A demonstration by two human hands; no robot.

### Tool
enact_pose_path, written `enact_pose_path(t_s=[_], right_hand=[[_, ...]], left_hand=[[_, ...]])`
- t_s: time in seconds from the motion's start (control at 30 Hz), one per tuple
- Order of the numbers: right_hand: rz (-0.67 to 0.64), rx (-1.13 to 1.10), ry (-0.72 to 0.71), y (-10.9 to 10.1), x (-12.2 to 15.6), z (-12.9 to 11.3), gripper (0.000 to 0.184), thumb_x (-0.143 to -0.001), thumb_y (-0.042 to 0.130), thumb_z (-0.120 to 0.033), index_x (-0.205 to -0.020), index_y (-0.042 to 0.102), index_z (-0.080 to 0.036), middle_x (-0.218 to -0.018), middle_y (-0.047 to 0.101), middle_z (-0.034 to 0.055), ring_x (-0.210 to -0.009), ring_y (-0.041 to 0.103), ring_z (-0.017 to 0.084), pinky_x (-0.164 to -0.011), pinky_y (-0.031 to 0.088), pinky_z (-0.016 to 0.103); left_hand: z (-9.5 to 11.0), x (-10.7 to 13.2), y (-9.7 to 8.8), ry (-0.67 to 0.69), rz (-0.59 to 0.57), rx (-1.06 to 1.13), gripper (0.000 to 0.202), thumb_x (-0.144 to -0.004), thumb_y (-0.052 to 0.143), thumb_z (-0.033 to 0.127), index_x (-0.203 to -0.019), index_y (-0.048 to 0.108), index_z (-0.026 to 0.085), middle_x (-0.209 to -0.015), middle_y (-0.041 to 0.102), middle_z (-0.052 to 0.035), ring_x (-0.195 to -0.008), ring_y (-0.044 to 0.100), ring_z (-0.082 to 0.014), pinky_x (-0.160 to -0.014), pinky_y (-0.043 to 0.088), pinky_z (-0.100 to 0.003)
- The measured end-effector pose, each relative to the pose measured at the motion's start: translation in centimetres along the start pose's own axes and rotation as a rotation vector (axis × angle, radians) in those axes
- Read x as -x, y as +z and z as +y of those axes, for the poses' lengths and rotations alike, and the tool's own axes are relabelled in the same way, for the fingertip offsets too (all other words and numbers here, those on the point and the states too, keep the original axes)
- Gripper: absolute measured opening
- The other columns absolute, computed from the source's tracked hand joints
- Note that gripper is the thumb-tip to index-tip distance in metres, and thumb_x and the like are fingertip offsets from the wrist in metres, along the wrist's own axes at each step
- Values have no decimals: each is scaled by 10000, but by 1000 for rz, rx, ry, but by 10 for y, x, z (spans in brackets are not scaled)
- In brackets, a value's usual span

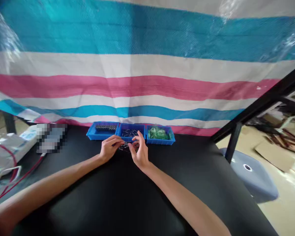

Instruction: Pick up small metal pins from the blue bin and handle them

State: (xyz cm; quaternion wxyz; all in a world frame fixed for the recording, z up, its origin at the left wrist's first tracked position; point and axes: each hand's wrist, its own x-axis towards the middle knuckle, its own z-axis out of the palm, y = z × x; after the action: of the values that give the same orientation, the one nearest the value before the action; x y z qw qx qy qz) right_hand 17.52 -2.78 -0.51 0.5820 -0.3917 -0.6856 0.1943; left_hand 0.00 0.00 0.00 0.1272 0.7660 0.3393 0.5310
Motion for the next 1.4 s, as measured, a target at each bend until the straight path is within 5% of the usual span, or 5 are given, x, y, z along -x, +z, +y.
enact_pose_path(t_s=[0.5,0.8,1.4], right_hand=[[-46,21,-17,1,-2,0,626,-877,576,-232,-1409,249,-274,-1054,524,66,-701,584,114,-581,520,244],[-85,61,-52,-3,-5,-5,268,-887,558,-206,-1152,551,-239,-1020,534,64,-726,587,124,-627,529,258],[-138,44,-55,-3,-5,-5,162,-902,534,-201,-1040,617,-215,-937,605,53,-795,609,148,-705,524,269]], left_hand=[[4,-2,-3,-4,-31,12,127,-853,605,206,-755,664,152,-735,629,-29,-655,578,-100,-622,467,-203],[4,-1,-5,-38,-71,-9,248,-903,526,260,-709,627,143,-715,607,-32,-631,554,-98,-611,448,-201],[8,-2,-7,-37,-123,5,293,-916,501,249,-662,594,137,-673,598,-32,-599,535,-89,-593,425,-194]])
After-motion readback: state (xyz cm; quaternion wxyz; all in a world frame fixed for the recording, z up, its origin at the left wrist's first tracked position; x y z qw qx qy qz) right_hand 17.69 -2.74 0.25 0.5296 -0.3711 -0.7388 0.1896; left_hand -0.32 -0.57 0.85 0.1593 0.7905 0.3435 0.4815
